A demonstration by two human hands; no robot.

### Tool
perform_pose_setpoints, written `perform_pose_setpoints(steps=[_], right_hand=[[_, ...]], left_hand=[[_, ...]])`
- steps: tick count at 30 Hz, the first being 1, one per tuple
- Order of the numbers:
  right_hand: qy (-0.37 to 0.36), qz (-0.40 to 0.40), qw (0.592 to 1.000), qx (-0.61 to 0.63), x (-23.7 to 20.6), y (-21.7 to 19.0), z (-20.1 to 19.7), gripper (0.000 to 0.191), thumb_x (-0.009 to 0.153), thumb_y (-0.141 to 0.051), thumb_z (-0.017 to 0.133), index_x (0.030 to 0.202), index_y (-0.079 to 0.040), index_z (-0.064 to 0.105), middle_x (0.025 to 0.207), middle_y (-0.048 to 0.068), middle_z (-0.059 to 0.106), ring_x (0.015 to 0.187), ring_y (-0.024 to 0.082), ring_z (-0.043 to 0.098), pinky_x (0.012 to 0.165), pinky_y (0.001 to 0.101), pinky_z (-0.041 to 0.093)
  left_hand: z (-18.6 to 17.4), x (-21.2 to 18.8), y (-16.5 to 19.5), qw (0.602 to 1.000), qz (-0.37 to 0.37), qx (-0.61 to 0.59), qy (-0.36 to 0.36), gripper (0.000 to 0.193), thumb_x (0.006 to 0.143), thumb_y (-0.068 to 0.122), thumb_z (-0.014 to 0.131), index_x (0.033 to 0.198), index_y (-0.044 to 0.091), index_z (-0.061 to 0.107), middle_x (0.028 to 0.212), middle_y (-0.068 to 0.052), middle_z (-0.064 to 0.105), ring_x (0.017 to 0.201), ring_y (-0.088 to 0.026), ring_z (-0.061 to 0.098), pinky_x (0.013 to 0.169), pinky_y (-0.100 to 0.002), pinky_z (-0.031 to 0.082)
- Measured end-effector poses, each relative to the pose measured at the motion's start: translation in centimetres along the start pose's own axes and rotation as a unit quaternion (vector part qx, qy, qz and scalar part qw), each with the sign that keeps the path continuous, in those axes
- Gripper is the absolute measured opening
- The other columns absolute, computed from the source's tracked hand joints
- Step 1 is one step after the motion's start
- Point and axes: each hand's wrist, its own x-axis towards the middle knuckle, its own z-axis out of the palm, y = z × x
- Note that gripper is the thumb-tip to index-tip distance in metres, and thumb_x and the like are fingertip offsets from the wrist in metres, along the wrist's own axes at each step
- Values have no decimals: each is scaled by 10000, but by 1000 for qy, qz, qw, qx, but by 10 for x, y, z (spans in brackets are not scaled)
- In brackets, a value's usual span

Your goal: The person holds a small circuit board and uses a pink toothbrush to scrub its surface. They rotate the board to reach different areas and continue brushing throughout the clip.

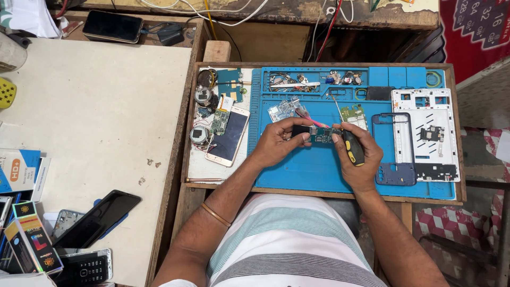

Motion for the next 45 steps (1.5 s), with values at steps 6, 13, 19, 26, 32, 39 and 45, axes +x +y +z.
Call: perform_pose_setpoints(steps=[6, 13, 19, 26, 32, 39, 45], right_hand=[[1, 3, 1000, -2, 0, 1, 0, 278, 996, -41, 745, 1260, -39, 657, 1170, 115, 736, 1088, 148, 710, 922, 265, 571], [4, -2, 1000, 1, 10, 1, 0, 282, 998, -38, 743, 1265, -35, 651, 1180, 119, 732, 1109, 153, 703, 937, 271, 573], [5, 16, 1000, -4, 10, 1, 0, 282, 990, -47, 748, 1256, -40, 654, 1173, 113, 741, 1080, 136, 704, 917, 263, 573], [-1, 10, 1000, -12, 12, -1, 0, 273, 992, -55, 750, 1251, -39, 664, 1162, 114, 741, 1074, 136, 706, 916, 264, 570], [3, 12, 1000, -12, 15, -22, -3, 280, 977, -71, 754, 1243, -45, 674, 1153, 107, 751, 1050, 131, 705, 891, 258, 570], [4, 12, 1000, -7, 12, -44, -8, 291, 962, -71, 756, 1242, -43, 679, 1146, 104, 753, 1039, 128, 701, 894, 256, 563], [-3, 11, 1000, 25, 8, -57, -7, 319, 952, -34, 740, 1260, -25, 656, 1162, 108, 742, 1069, 127, 698, 905, 256, 563]], left_hand=[[1, -3, 7, 998, 25, 59, 7, 518, 897, -3, 771, 1381, 25, 589, 1236, -102, 700, 1122, -148, 693, 983, -281, 600], [0, 5, 14, 997, 19, 73, 7, 522, 876, -5, 792, 1364, 56, 617, 1277, -85, 693, 1148, -144, 685, 988, -285, 605], [-2, 6, 11, 997, 21, 76, 2, 497, 883, 19, 804, 1348, 68, 636, 1268, -84, 708, 1159, -154, 689, 992, -293, 607], [-1, 7, 12, 997, 14, 72, 2, 480, 875, 22, 809, 1328, 61, 655, 1272, -76, 704, 1147, -151, 689, 990, -296, 606], [5, 3, 34, 996, 30, 82, -13, 458, 885, 13, 800, 1320, 46, 663, 1263, -81, 708, 1151, -151, 687, 1013, -297, 594], [14, -3, 44, 1000, 20, 12, -20, 360, 971, 40, 713, 1322, 1, 648, 1207, -122, 713, 1097, -168, 701, 937, -314, 641], [15, -10, 51, 1000, 11, -9, -17, 320, 1000, 63, 683, 1309, -9, 644, 1155, -111, 700, 1025, -174, 714, 888, -332, 656]])
